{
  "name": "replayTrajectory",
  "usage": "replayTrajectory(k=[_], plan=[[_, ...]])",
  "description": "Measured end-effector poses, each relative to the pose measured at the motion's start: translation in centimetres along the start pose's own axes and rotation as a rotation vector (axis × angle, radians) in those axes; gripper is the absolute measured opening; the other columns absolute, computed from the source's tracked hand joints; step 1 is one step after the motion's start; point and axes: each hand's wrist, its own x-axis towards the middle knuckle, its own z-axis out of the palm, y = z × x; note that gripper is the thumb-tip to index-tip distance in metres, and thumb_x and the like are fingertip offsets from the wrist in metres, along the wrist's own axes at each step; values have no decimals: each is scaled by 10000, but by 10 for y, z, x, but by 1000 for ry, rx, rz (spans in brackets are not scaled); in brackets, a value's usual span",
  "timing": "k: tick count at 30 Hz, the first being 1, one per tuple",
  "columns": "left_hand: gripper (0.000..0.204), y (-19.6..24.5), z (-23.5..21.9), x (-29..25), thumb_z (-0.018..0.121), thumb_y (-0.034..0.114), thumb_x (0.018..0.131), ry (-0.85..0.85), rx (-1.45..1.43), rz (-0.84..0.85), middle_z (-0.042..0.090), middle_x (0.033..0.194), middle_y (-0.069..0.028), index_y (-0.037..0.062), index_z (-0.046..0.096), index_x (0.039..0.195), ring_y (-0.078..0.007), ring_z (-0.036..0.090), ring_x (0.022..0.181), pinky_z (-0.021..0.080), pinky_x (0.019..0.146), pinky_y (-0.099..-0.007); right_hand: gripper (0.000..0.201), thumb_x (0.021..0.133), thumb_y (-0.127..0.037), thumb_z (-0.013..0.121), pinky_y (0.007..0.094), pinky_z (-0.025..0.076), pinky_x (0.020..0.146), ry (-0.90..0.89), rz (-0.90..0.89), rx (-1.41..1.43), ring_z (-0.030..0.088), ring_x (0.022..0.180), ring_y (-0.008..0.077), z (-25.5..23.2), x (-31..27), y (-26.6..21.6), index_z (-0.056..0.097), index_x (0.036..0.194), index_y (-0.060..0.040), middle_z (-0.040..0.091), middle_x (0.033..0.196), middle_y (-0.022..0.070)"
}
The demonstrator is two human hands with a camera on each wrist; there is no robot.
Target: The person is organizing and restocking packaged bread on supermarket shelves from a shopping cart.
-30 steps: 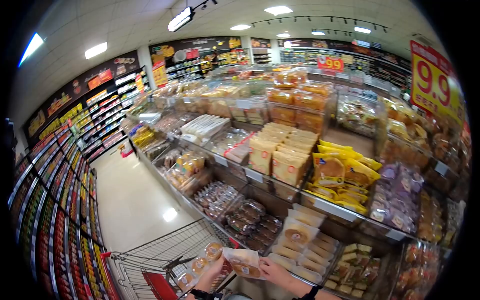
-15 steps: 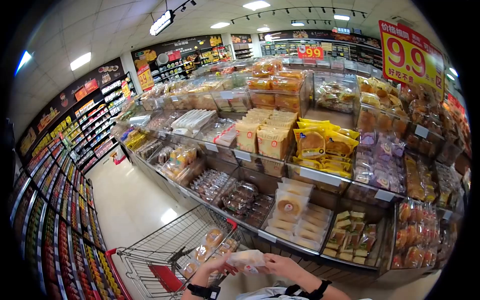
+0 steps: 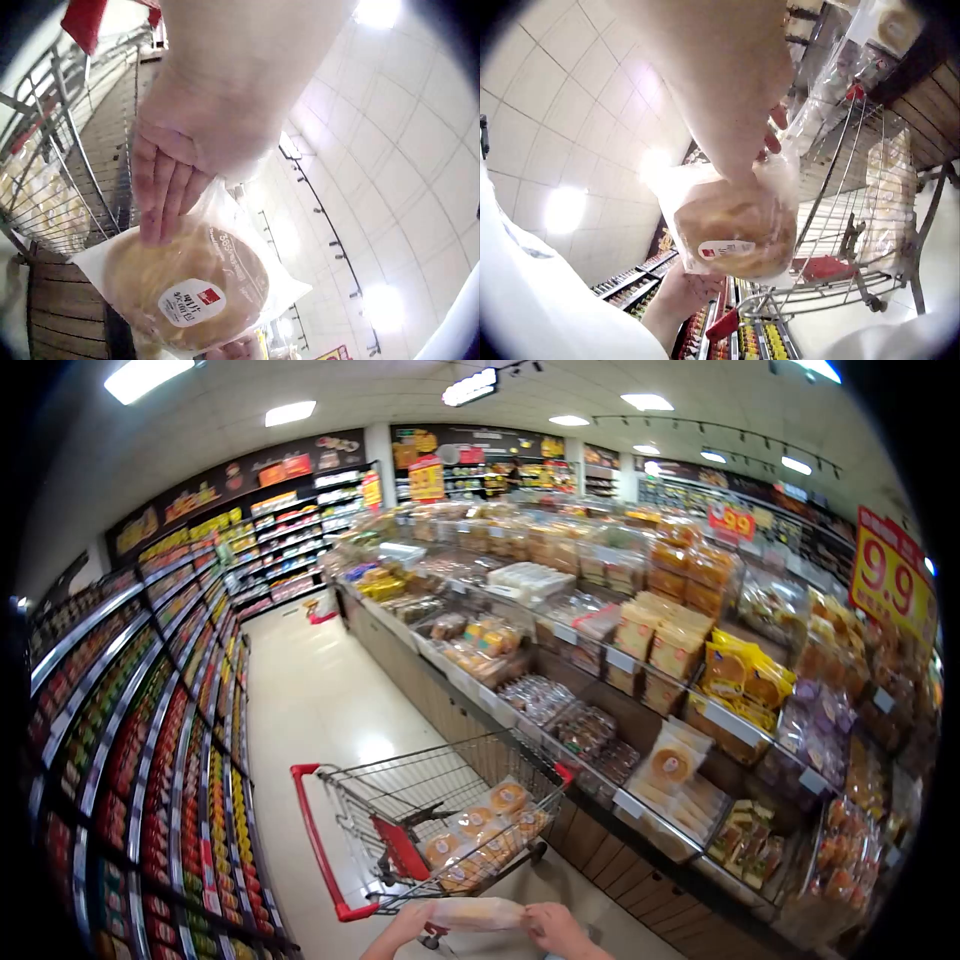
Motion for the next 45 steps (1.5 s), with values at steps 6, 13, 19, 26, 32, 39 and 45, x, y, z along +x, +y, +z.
replayTrajectory(k=[6, 13, 19, 26, 32, 39, 45], plan=[[456, -50, -15, -62, 243, 328, 843, -57, -176, -15, 590, 713, -91, -30, 514, 921, -148, 563, 638, 432, 574, -240, 398, 639, -134, 609, 319, 387, 748, -238, 219, 134, 481, 853, 295, 18, -9, -85, 444, 991, -46, 518, 902, 127], [453, -39, 22, -79, 276, 342, 841, -204, -106, 160, 579, 712, -103, -33, 528, 881, -149, 563, 631, 435, 567, -244, 345, 624, -107, 623, 301, 403, 702, -81, 217, 205, 496, 807, 286, 26, -73, -91, 456, 922, -56, 518, 841, 118], [479, -39, 80, -103, 262, 358, 840, -403, -142, 170, 586, 718, -113, -39, 527, 880, -150, 563, 625, 441, 571, -241, 342, 611, -92, 627, 295, 394, 730, 47, 476, 408, 498, 826, 231, 33, -173, -84, 455, 904, -57, 514, 863, 102], [464, -27, 159, -162, 272, 330, 839, -607, 150, 212, 582, 695, -120, -51, 536, 859, -160, 562, 615, 442, 578, -243, 353, 653, -134, 582, 287, 373, 780, 398, 607, 272, 497, 860, 199, 56, -321, -152, 445, 966, -45, 517, 892, 100], [427, -63, 208, -175, 319, 286, 833, -728, 21, 111, 570, 699, -126, -92, 518, 858, -191, 566, 634, 444, 590, -259, 404, 639, -138, 593, 319, 383, 751, 426, 837, 226, 476, 889, 262, 52, -382, -204, 436, 999, -43, 503, 927, 136], [454, -47, 239, -171, 316, 312, 837, -854, 287, 240, 564, 740, -133, -90, 526, 853, -201, 563, 632, 457, 576, -276, 401, 628, -201, 615, 355, 388, 719, 638, 900, 196, 468, 840, 309, 64, -415, -223, 441, 953, -46, 494, 888, 147], [475, -21, 259, -207, 286, 329, 844, -747, 51, 301, 564, 770, -141, -78, 529, 860, -195, 565, 624, 454, 559, -260, 418, 597, -202, 643, 378, 368, 735, 1068, 877, -344, 441, 908, 294, 62, -413, -222, 440, 921, -33, 459, 961, 158]])
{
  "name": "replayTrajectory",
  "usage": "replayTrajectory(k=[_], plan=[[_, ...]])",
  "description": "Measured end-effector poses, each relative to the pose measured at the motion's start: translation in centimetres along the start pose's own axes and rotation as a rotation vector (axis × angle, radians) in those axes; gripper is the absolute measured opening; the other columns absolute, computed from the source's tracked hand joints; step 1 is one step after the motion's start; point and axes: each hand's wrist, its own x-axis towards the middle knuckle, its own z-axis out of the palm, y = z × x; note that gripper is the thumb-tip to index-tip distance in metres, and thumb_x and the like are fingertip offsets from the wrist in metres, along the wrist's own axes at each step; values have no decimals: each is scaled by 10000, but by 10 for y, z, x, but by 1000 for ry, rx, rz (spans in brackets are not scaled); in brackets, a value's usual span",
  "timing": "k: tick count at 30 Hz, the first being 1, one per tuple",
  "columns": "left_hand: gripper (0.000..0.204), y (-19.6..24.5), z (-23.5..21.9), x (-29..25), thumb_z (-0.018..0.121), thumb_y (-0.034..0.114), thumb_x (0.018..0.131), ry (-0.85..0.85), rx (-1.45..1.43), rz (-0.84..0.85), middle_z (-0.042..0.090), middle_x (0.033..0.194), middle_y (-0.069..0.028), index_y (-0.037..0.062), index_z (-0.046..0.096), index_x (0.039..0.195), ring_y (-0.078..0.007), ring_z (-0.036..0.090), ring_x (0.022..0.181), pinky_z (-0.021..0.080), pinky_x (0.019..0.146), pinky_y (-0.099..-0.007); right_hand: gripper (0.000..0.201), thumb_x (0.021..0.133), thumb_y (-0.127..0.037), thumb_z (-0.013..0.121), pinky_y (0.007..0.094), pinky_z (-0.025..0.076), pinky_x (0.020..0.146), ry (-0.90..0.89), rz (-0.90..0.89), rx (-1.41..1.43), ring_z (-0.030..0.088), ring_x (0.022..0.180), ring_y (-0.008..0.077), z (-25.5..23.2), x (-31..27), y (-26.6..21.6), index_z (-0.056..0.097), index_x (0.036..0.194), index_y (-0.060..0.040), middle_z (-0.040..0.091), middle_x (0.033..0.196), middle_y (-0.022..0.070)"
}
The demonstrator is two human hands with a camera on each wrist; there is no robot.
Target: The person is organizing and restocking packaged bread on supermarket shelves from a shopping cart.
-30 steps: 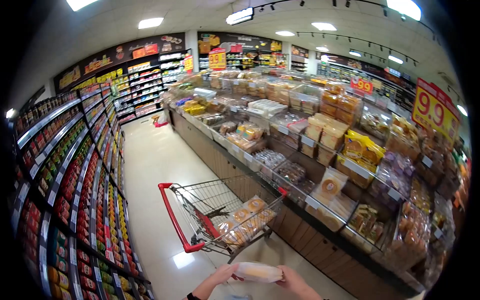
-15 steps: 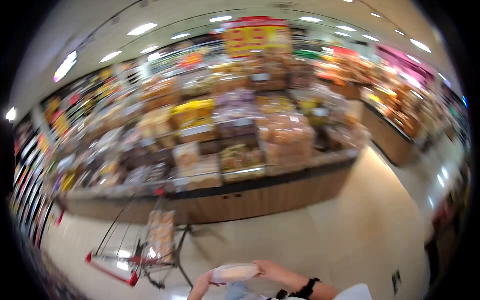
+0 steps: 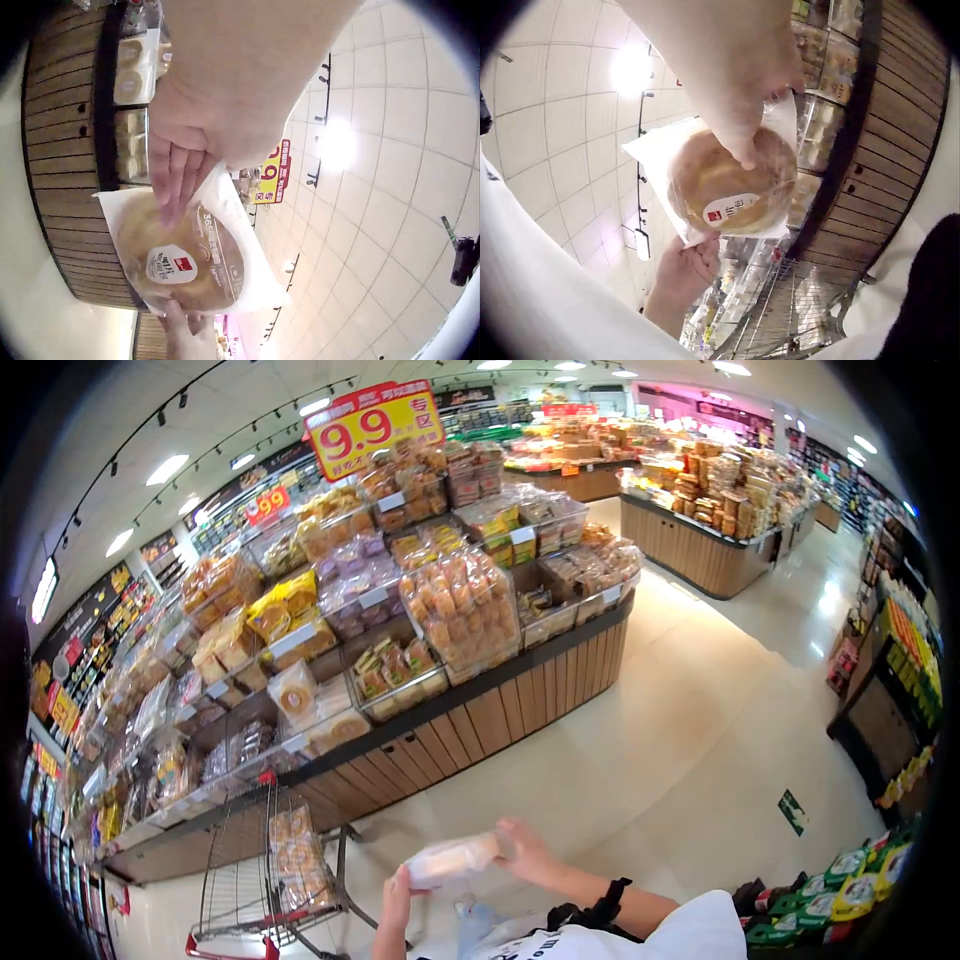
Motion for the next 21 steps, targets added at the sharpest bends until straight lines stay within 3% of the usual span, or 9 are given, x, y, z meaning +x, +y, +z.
replayTrajectory(k=[3, 6, 9, 12, 15, 18, 21], plan=[[472, 11, -1, -1, 278, 326, 847, 102, -104, 2, 565, 778, -140, -73, 530, 868, -199, 566, 617, 453, 550, -260, 419, 623, -243, 631, 358, 395, 681, 85, -35, -142, 488, 826, 267, -9, 14, -10, 430, 919, -24, 501, 881, 151], [481, 5, -9, 1, 272, 324, 847, 174, -60, 35, 571, 741, -136, -80, 531, 859, -199, 572, 619, 450, 545, -256, 403, 677, -302, 584, 326, 417, 600, -451, 221, 145, 522, 690, 253, -18, 36, -39, 430, 915, -15, 536, 764, 123], [484, -15, -26, 10, 267, 322, 847, 205, 186, 22, 574, 687, -132, -77, 542, 827, -189, 572, 594, 444, 531, -253, 359, 729, -345, 519, 290, 414, 520, -507, 265, 180, 509, 543, 206, 9, 41, -51, 457, 850, -12, 531, 627, 90], [467, -21, -41, 15, 280, 311, 845, 230, 210, 8, 573, 639, -128, -74, 543, 814, -180, 566, 565, 441, 519, -259, 345, 747, -348, 494, 266, 400, 503, -463, 450, 283, 486, 516, 151, 34, 53, -53, 473, 774, -5, 519, 598, 75], [450, -35, -70, 30, 298, 306, 840, 221, 448, -5, 572, 621, -125, -67, 545, 804, -176, 555, 539, 436, 503, -271, 295, 775, -304, 468, 230, 369, 456, -492, 497, 381, 438, 480, 87, 63, 70, -49, 479, 727, -12, 479, 539, 28], [409, 7, -93, 45, 326, 268, 842, 237, 309, 71, 576, 658, -108, -80, 539, 826, -164, 572, 594, 451, 520, -257, 242, 803, -248, 436, 196, 332, 424, -509, 422, 744, 402, 456, 53, 81, 101, -62, 481, 724, -24, 438, 518, -14], [316, 49, -122, 56, 378, 186, 826, 342, 280, 201, 555, 574, -96, -72, 544, 746, -117, 535, 528, 412, 470, -227, 216, 820, -215, 410, 176, 309, 412, -571, 457, 821, 375, 443, 41, 98, 136, -85, 489, 758, -24, 403, 506, -32]])
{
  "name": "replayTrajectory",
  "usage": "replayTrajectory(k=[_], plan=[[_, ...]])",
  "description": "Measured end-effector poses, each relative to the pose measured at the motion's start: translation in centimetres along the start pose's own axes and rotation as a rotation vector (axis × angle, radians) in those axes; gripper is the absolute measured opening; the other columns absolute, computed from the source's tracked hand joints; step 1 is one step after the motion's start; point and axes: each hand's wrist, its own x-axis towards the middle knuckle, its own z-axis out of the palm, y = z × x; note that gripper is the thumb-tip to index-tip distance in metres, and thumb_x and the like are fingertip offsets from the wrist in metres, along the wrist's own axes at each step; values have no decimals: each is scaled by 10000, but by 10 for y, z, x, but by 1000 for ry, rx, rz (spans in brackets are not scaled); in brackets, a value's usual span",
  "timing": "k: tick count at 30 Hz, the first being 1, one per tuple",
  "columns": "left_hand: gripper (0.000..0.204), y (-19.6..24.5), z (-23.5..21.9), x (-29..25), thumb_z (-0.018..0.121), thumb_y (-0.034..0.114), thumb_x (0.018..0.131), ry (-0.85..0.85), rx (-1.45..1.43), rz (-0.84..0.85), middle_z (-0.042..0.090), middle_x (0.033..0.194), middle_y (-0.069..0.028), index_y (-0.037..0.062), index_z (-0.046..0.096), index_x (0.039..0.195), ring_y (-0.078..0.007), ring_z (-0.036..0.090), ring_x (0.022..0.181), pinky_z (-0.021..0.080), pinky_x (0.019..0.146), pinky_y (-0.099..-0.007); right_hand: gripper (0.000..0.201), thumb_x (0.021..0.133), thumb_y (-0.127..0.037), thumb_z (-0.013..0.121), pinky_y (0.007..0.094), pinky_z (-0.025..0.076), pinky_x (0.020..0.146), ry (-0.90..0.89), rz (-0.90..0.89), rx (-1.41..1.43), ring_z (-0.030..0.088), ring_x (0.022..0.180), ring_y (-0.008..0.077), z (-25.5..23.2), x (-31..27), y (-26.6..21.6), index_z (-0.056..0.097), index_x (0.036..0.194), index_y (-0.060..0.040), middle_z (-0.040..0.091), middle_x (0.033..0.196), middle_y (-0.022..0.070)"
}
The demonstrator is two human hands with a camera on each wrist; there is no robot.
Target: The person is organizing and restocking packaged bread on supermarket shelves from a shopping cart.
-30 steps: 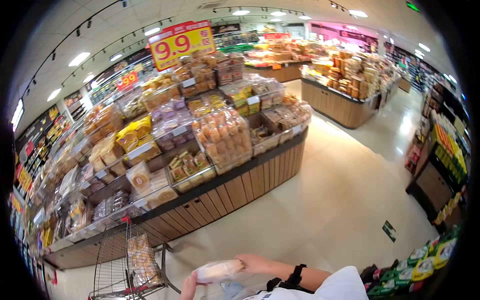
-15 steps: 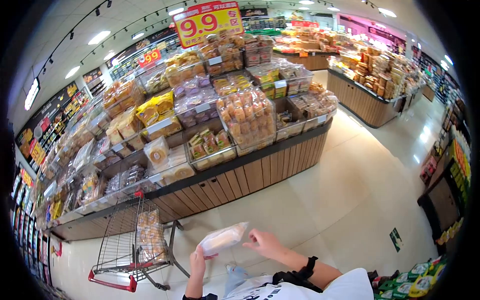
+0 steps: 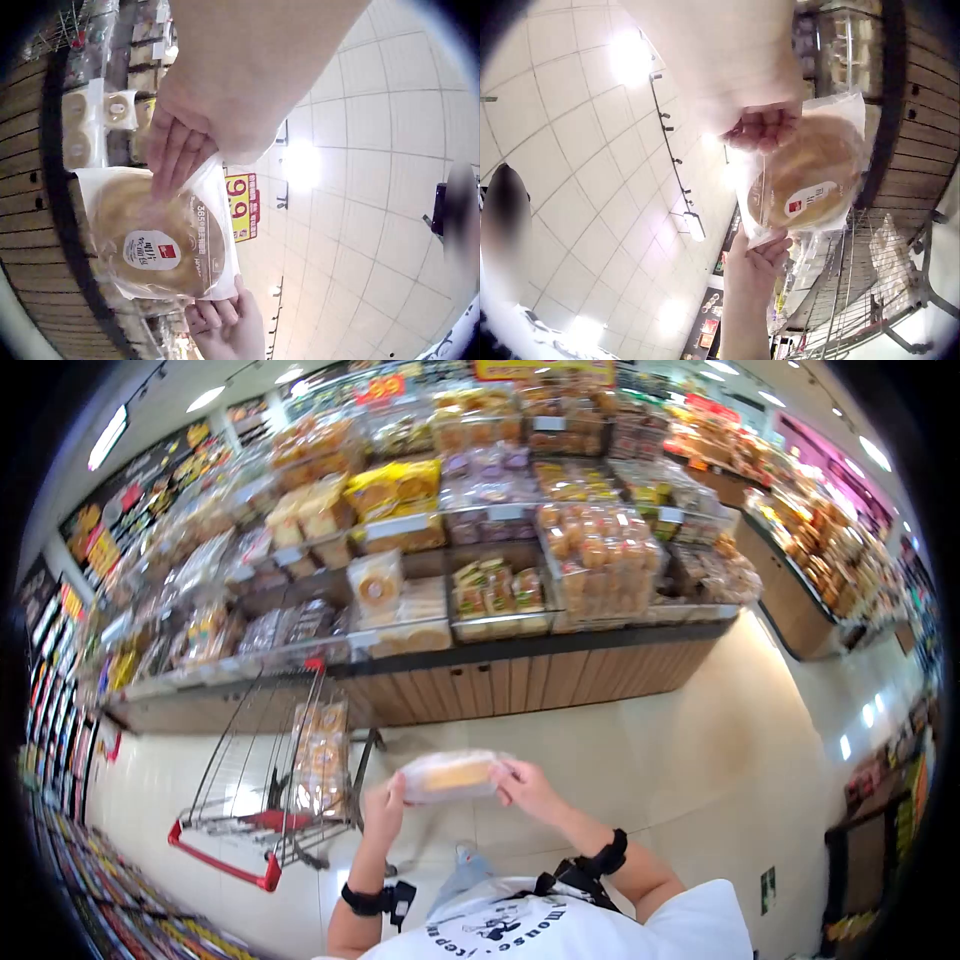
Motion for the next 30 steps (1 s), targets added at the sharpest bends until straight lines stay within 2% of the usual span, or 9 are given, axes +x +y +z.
replayTrajectory(k=[3, 6, 9, 10, 13, 23, 26, 29, 30], plan=[[317, 17, -37, 19, 407, 205, 817, 117, -140, 28, 537, 556, -63, -66, 555, 746, -96, 514, 508, 400, 451, -212, 227, 817, -224, 417, 183, 318, 407, -108, 19, 32, 375, 436, 46, 25, 31, -35, 493, 793, -11, 405, 506, -20], [302, 10, -69, 26, 457, 208, 796, 214, -150, 39, 502, 512, -35, -39, 549, 651, -73, 478, 454, 371, 403, -197, 230, 811, -221, 427, 194, 324, 392, -183, 80, 83, 360, 415, 48, 53, 56, -57, 493, 815, 0, 399, 503, -12], [316, 0, -101, 32, 491, 205, 778, 224, -231, -40, 454, 466, -6, 0, 484, 537, -51, 428, 402, 334, 361, -183, 225, 802, -215, 441, 206, 328, 370, -260, 138, 167, 342, 389, 47, 72, 74, -61, 489, 811, 4, 395, 506, -11], [347, 3, -108, 35, 498, 194, 775, 244, -270, -41, 426, 443, 10, 42, 404, 477, -33, 391, 370, 287, 330, -169, 222, 799, -213, 445, 209, 329, 364, -268, 163, 205, 335, 381, 47, 79, 79, -62, 487, 806, 5, 391, 506, -13], [348, 5, -126, 40, 497, 194, 775, 219, -341, -70, 423, 441, 14, 48, 398, 475, -32, 380, 364, 268, 325, -170, 215, 794, -212, 453, 212, 328, 349, -266, 213, 291, 319, 365, 45, 96, 86, -70, 480, 779, 0, 382, 506, -19], [289, -15, -143, 52, 465, 247, 793, 212, -608, -225, 401, 477, 56, 86, 465, 553, -7, 322, 386, 242, 352, -154, 194, 785, -214, 470, 209, 319, 343, -307, 265, 403, 311, 359, 47, 120, 112, -65, 462, 736, -27, 370, 488, -21], [286, -27, -143, 63, 474, 260, 788, 260, -671, -246, 400, 473, 54, 89, 465, 559, -9, 321, 384, 235, 356, -155, 182, 786, -202, 468, 210, 316, 345, -223, 308, 409, 329, 368, 53, 126, 122, -57, 462, 743, -25, 362, 464, -25], [287, -51, -142, 75, 491, 253, 779, 287, -617, -290, 400, 471, 48, 89, 450, 548, -15, 328, 388, 232, 360, -158, 193, 789, -203, 461, 198, 317, 370, -238, 321, 253, 362, 390, 55, 125, 135, -48, 473, 766, -12, 378, 449, -24], [288, -63, -141, 80, 499, 249, 776, 295, -576, -297, 400, 470, 45, 88, 444, 544, -18, 331, 390, 231, 361, -159, 200, 789, -208, 461, 197, 320, 382, -257, 289, 114, 380, 402, 56, 124, 141, -45, 483, 759, -12, 405, 459, -15]])
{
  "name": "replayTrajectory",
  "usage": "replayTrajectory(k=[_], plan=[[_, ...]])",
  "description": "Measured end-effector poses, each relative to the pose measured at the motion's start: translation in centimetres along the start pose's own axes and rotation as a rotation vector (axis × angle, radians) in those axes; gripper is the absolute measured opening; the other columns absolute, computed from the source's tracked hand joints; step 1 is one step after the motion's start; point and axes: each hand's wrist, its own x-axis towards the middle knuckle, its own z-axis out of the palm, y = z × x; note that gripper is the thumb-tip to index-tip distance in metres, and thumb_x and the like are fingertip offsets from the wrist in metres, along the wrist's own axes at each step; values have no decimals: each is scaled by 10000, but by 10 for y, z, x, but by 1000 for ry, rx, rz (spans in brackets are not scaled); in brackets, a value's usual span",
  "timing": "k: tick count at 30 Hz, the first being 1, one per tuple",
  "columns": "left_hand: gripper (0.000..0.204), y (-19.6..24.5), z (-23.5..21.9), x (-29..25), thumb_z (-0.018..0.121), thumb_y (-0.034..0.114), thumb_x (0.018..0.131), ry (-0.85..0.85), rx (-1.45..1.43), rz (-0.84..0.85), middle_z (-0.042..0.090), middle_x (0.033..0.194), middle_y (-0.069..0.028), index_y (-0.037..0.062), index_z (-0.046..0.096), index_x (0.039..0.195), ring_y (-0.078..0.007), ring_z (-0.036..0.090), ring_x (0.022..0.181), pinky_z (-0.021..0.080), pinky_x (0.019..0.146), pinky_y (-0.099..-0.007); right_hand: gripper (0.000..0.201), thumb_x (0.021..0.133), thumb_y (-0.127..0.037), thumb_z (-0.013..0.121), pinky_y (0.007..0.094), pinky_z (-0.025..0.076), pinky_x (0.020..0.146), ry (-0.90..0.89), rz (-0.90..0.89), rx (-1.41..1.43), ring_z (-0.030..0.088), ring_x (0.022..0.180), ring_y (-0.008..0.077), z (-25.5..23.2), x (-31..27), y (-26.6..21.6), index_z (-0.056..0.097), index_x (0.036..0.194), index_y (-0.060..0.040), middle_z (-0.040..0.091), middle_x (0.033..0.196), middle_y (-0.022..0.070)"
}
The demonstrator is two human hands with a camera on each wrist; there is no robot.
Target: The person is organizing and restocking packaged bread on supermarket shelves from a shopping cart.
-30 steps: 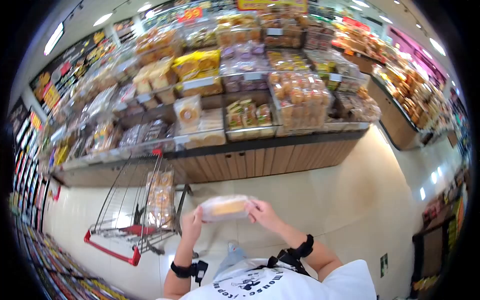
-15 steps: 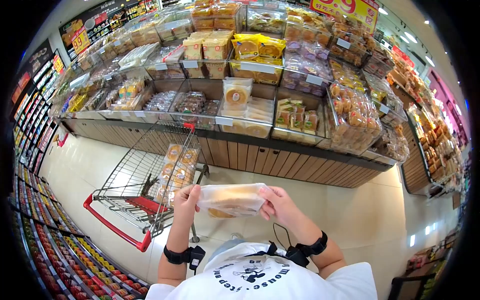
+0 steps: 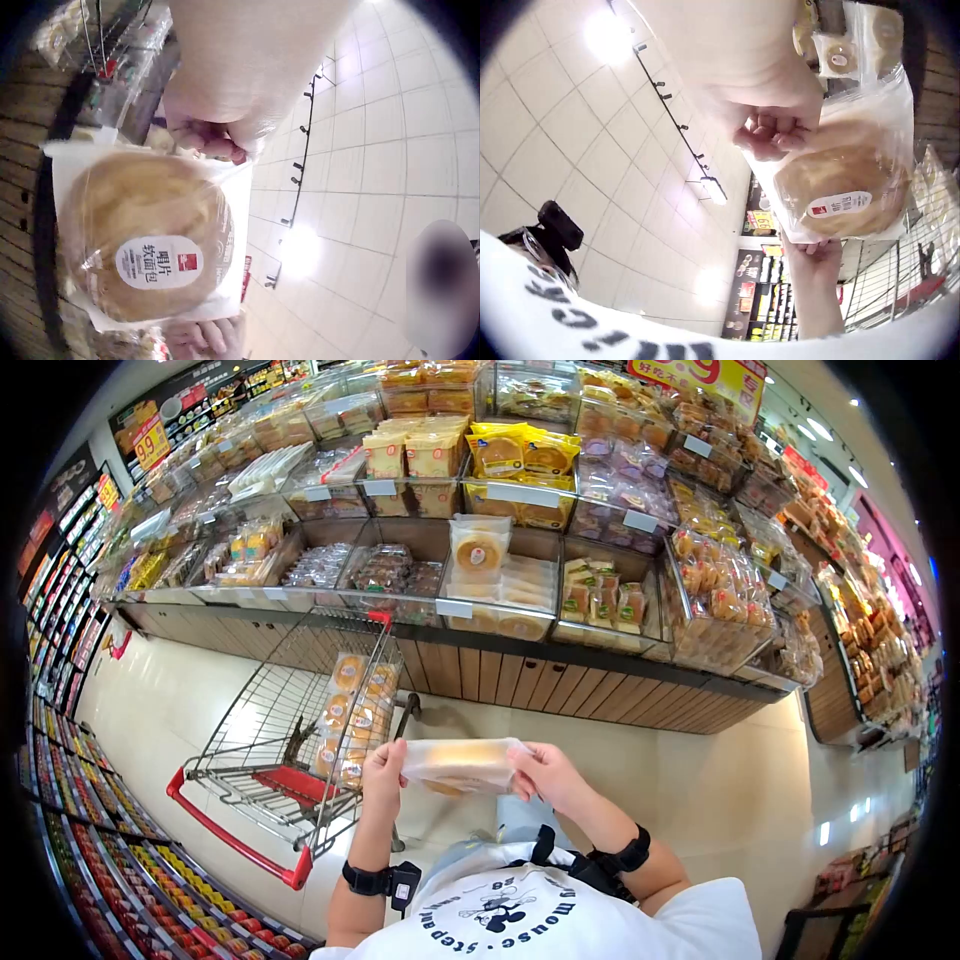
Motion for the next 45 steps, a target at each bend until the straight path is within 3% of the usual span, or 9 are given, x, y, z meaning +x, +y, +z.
replayTrajectory(k=[6, 15, 25, 29, 33, 36, 39, 42, 45], plan=[[262, -35, -9, 45, 525, 195, 763, 18, 246, 21, 437, 487, 10, 76, 421, 553, -37, 376, 404, 281, 367, -162, 222, 772, -224, 484, 203, 378, 475, 32, -86, -690, 494, 530, 64, -40, 55, 22, 562, 779, -16, 560, 626, 35], [214, -36, 32, 184, 522, 175, 767, 4, 203, 80, 487, 553, -2, 33, 457, 621, -47, 464, 485, 378, 432, -170, 233, 778, -205, 491, 208, 404, 571, 228, -141, -408, 510, 625, 88, -93, 159, 3, 546, 810, 19, 533, 709, 26], [191, 1, 130, 415, 508, 143, 776, 74, 164, 278, 497, 569, -6, 31, 456, 630, -45, 470, 512, 400, 485, -171, 232, 777, -208, 481, 245, 351, 566, 330, -343, -544, 418, 612, 130, -191, 341, -110, 506, 736, 19, 452, 653, 69], [194, -10, 141, 487, 509, 155, 776, 117, 157, 226, 503, 574, -17, 28, 455, 640, -54, 478, 516, 410, 487, -177, 210, 792, -205, 464, 211, 351, 567, 290, -453, -652, 410, 606, 71, -233, 426, -101, 496, 774, 2, 458, 662, 18], [178, -19, 146, 524, 496, 147, 782, 131, 135, 116, 500, 606, -28, 22, 453, 663, -71, 479, 523, 442, 516, -200, 223, 763, -214, 494, 256, 351, 516, 306, -251, -596, 392, 547, 117, -250, 471, -105, 485, 764, 9, 469, 630, 72], [164, -29, 145, 538, 471, 139, 794, 152, 79, 78, 479, 623, -27, 21, 448, 682, -74, 473, 560, 467, 561, -224, 212, 757, -221, 506, 250, 357, 491, 326, -395, -381, 419, 537, 89, -261, 503, -81, 500, 764, -9, 488, 607, 67], [158, -40, 138, 549, 468, 135, 796, 173, 44, 44, 476, 631, -29, 23, 446, 687, -73, 471, 576, 466, 561, -225, 178, 753, -204, 506, 259, 389, 513, 287, -390, -388, 494, 568, 138, -255, 497, -98, 507, 781, -28, 513, 620, 87], [162, -39, 138, 557, 479, 134, 790, 180, 35, 6, 484, 622, -34, 12, 439, 690, -73, 470, 550, 461, 542, -214, 184, 732, -197, 512, 299, 420, 548, 233, -468, -1149, 539, 625, 230, -243, 474, -137, 509, 807, -29, 543, 683, 125], [161, -31, 143, 562, 478, 133, 790, 122, 36, 12, 485, 626, -32, 16, 440, 687, -70, 469, 551, 457, 543, -212, 228, 709, -180, 505, 341, 426, 577, -182, -274, -995, 521, 661, 306, -216, 463, -132, 495, 883, -33, 549, 729, 153]])
